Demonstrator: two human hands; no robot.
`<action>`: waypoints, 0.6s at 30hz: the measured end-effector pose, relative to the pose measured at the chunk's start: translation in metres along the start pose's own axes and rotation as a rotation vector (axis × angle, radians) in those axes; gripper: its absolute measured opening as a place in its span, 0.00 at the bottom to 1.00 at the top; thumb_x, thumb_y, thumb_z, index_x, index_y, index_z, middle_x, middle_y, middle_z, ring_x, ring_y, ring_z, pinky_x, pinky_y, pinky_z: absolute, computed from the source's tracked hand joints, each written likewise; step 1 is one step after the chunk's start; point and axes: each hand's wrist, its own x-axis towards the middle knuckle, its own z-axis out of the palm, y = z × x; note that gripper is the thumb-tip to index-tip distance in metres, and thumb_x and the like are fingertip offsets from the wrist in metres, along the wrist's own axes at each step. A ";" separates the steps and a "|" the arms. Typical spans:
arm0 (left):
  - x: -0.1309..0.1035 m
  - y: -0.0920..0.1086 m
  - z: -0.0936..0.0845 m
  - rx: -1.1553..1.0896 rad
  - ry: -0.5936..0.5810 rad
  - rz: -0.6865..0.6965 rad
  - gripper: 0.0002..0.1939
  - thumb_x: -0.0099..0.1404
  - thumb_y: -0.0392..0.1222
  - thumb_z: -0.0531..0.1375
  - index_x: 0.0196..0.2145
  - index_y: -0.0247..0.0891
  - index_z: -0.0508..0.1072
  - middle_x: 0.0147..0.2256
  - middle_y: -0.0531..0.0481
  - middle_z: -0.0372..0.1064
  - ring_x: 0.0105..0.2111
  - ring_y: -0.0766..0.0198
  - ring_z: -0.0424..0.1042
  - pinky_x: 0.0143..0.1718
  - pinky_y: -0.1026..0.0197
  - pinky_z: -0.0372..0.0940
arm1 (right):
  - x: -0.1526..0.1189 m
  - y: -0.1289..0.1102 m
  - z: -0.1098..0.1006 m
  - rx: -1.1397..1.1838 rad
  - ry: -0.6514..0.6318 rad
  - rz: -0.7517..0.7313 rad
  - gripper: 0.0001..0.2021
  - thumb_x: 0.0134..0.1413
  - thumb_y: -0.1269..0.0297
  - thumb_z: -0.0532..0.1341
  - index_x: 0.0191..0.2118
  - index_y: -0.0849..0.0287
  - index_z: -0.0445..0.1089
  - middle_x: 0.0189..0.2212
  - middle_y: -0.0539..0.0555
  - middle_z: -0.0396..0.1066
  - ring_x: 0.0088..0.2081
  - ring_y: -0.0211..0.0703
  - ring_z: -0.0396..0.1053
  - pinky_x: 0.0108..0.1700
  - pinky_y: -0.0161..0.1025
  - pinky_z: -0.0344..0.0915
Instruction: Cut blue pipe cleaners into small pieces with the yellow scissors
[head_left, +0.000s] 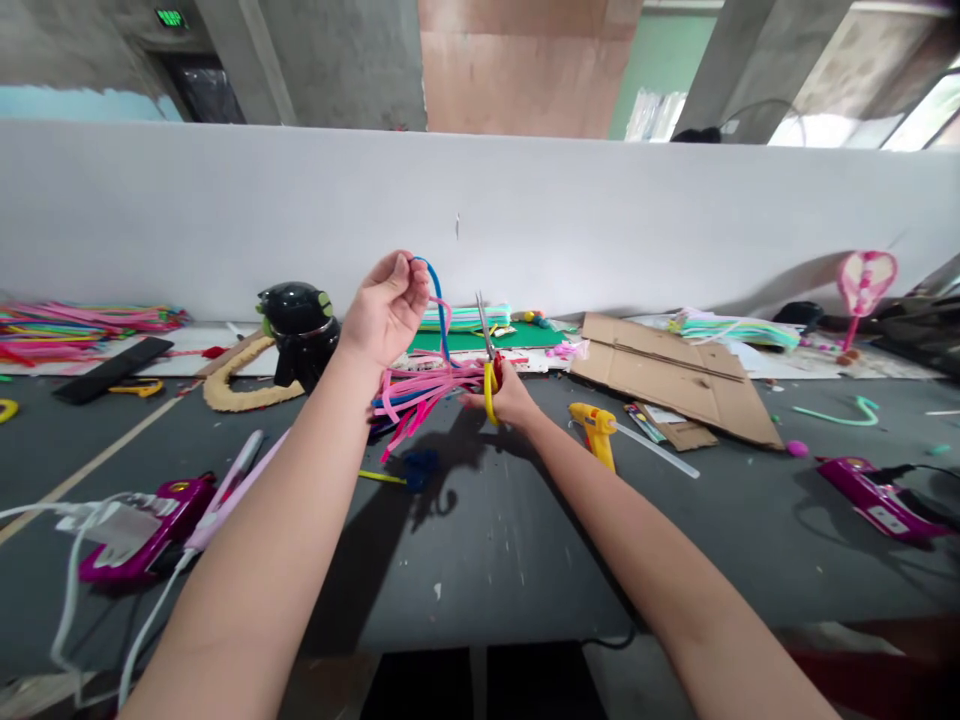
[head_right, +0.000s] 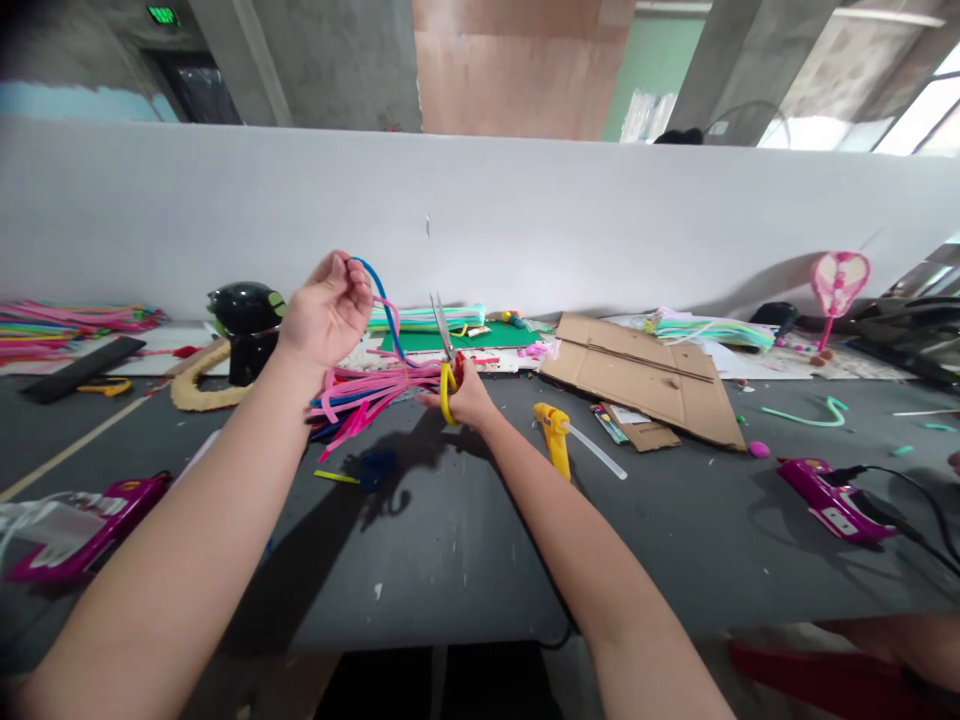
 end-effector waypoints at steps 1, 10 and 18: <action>0.003 0.000 0.002 -0.009 -0.003 -0.003 0.15 0.70 0.30 0.53 0.31 0.36 0.77 0.30 0.52 0.75 0.29 0.74 0.75 0.34 0.72 0.71 | 0.002 0.003 0.001 -0.035 0.052 -0.024 0.30 0.30 0.63 0.73 0.41 0.55 0.59 0.32 0.46 0.65 0.30 0.37 0.65 0.35 0.37 0.67; -0.001 0.044 0.016 -0.153 -0.009 0.228 0.19 0.73 0.27 0.43 0.35 0.38 0.72 0.31 0.60 0.76 0.31 0.83 0.72 0.38 0.79 0.66 | 0.034 0.014 -0.009 -0.234 0.488 -0.080 0.12 0.47 0.63 0.60 0.38 0.55 0.59 0.31 0.49 0.65 0.32 0.40 0.66 0.37 0.39 0.66; -0.066 0.087 0.010 -0.167 -0.025 0.563 0.13 0.73 0.31 0.44 0.42 0.40 0.67 0.33 0.63 0.74 0.36 0.88 0.72 0.47 0.86 0.61 | 0.082 0.000 -0.041 -0.471 0.745 -0.097 0.17 0.45 0.67 0.60 0.43 0.60 0.61 0.37 0.57 0.67 0.41 0.51 0.68 0.46 0.51 0.65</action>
